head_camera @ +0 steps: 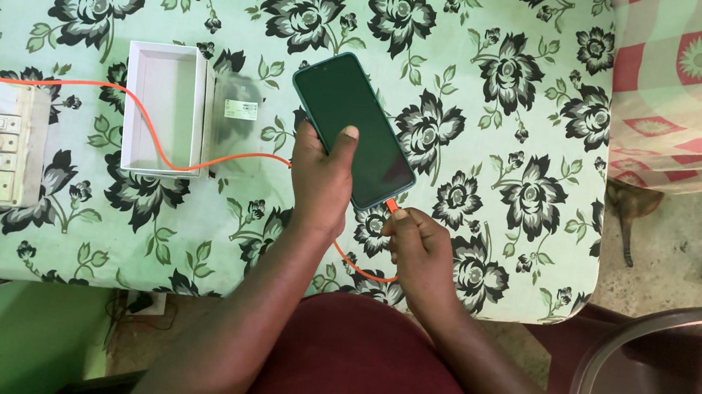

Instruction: The person unboxes a smartphone, removes it from its protective sleeve, and connects the charger to a power strip. They then plug the charging cable into the phone, completing the physical setup.

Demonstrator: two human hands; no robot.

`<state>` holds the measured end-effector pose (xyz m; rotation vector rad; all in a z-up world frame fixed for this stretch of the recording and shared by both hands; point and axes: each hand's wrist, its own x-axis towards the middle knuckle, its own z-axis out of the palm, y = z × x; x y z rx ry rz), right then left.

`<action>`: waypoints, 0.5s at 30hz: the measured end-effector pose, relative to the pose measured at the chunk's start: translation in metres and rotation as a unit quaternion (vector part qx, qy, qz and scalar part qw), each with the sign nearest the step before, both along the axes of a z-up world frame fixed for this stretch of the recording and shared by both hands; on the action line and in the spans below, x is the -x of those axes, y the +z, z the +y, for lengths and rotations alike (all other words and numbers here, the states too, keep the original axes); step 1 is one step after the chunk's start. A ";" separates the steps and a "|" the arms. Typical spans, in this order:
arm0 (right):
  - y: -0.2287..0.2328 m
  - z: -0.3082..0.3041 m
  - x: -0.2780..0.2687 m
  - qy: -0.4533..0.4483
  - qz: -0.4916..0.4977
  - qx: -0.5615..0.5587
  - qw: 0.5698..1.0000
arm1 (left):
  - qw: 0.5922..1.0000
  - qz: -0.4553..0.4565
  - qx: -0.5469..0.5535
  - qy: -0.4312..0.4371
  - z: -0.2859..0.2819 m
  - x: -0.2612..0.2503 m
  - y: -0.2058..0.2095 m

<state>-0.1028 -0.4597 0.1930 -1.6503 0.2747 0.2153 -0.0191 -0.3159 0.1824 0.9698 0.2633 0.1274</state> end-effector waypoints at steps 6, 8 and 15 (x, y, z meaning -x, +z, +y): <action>0.002 -0.001 0.000 -0.010 0.010 -0.006 1.000 | 0.998 0.002 -0.063 0.013 -0.002 0.000 0.003; 0.003 -0.002 0.000 -0.010 0.010 -0.002 1.000 | 0.996 0.003 -0.089 0.020 -0.004 0.000 0.004; 0.001 -0.003 0.000 -0.009 0.018 0.000 1.000 | 0.991 -0.036 -0.130 0.017 -0.005 0.003 0.001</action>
